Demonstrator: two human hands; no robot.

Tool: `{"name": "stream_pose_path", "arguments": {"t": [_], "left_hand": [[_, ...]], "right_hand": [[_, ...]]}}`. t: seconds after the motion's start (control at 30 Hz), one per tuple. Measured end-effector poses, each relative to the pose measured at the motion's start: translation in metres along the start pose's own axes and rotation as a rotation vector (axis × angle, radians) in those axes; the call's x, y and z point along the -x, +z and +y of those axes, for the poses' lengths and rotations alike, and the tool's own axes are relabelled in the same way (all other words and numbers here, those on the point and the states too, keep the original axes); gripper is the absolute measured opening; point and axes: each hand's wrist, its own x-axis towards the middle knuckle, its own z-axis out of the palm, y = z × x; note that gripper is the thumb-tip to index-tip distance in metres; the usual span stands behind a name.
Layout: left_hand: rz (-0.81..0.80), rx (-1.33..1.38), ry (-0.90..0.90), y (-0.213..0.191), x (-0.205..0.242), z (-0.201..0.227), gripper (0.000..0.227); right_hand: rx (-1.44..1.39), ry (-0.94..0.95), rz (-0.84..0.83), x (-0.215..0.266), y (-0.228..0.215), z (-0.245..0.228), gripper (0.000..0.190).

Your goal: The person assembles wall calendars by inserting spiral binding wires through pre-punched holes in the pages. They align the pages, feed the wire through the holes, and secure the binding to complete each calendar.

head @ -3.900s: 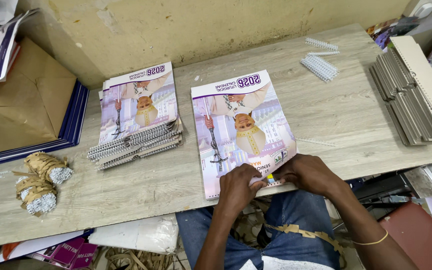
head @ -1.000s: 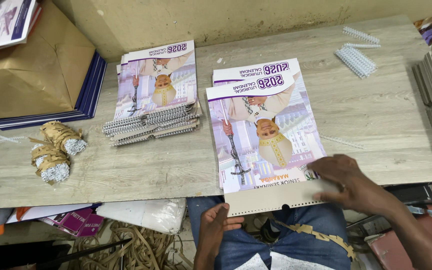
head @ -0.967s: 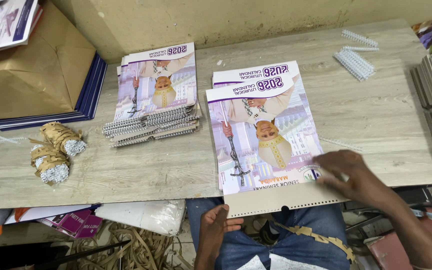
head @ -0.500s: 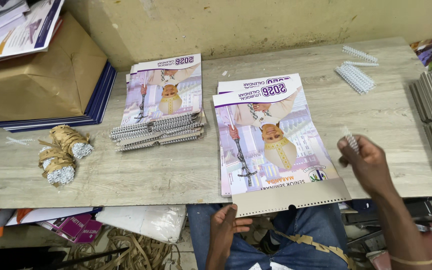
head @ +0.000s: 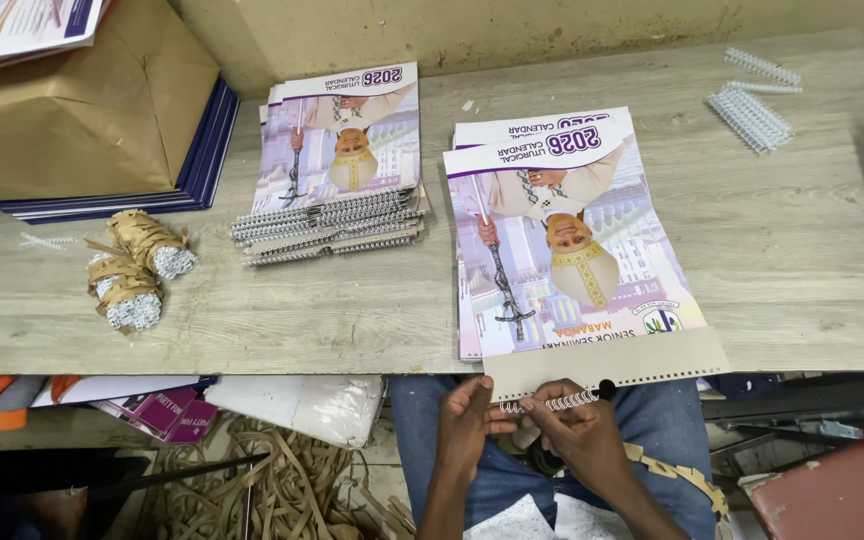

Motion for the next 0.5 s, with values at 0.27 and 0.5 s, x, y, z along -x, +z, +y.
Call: {"name": "stream_pose_path", "arguments": {"t": [0.27,0.5], "left_hand": [[-0.037,0.025,0.043,-0.001,-0.003,-0.001,0.053],[-0.022,0.015,0.039,-0.007,-0.011,-0.013,0.049]], "right_hand": [[0.249,-0.28,0.131,-0.005,0.013,0.002,0.034],[0.604,-0.336,0.279,-0.01,0.021,0.025,0.018]]}}
